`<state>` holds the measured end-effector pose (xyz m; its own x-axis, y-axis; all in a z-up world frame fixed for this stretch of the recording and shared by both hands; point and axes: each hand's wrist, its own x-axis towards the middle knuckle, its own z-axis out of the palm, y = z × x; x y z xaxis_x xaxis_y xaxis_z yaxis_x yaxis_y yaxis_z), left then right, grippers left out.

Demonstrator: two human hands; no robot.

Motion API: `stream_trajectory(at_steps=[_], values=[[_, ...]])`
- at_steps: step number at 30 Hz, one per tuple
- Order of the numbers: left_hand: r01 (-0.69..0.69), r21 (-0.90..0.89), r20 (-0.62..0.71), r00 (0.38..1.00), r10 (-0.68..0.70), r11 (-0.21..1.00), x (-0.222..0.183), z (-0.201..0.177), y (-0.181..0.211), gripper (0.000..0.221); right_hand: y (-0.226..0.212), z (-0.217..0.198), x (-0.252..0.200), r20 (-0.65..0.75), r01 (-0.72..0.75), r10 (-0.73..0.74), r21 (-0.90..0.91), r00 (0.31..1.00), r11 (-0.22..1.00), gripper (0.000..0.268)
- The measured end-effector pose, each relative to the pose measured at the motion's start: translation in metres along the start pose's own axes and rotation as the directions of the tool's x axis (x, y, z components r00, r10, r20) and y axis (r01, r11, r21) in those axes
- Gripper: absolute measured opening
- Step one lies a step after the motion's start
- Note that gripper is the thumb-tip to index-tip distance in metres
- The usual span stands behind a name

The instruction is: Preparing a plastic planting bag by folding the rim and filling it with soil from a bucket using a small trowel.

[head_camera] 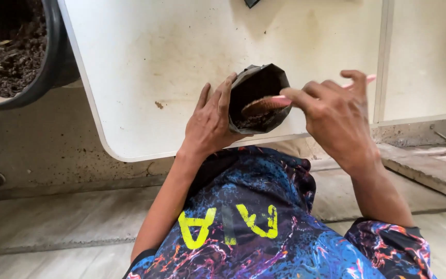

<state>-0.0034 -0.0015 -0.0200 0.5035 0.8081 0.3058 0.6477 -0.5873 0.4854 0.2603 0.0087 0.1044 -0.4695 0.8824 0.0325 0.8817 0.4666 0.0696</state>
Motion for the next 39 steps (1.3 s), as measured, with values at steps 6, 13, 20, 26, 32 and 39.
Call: stream_trajectory(at_steps=[6,13,20,26,32,39], values=[[-0.008,0.001,0.054,0.998,0.008,1.000,-0.002,-0.005,0.001,0.133,-0.002,-0.012,0.010,0.206,0.078,-0.064,-0.063,0.976,0.995,0.053],[-0.015,0.018,0.046,0.999,0.014,1.000,-0.001,-0.006,0.001,0.131,0.005,-0.010,0.020,0.136,0.099,-0.095,-0.027,0.986,0.995,0.042],[-0.006,0.034,0.101,0.995,0.002,0.999,0.005,-0.009,0.000,0.121,0.023,-0.006,0.033,0.122,0.199,-0.183,-0.136,0.976,0.971,0.031],[-0.002,0.045,0.109,0.994,-0.003,0.999,0.007,-0.011,0.003,0.122,0.029,-0.013,0.038,0.200,0.237,-0.199,-0.191,0.959,0.952,0.038],[0.008,0.029,0.108,0.994,-0.011,1.000,0.007,-0.011,0.004,0.117,0.029,-0.011,0.037,0.144,0.258,-0.223,-0.309,0.964,0.915,0.032],[0.008,0.031,0.110,0.994,-0.011,0.999,0.003,-0.011,0.002,0.123,0.012,-0.022,0.021,0.235,0.136,-0.103,-0.130,0.966,0.982,0.036]])
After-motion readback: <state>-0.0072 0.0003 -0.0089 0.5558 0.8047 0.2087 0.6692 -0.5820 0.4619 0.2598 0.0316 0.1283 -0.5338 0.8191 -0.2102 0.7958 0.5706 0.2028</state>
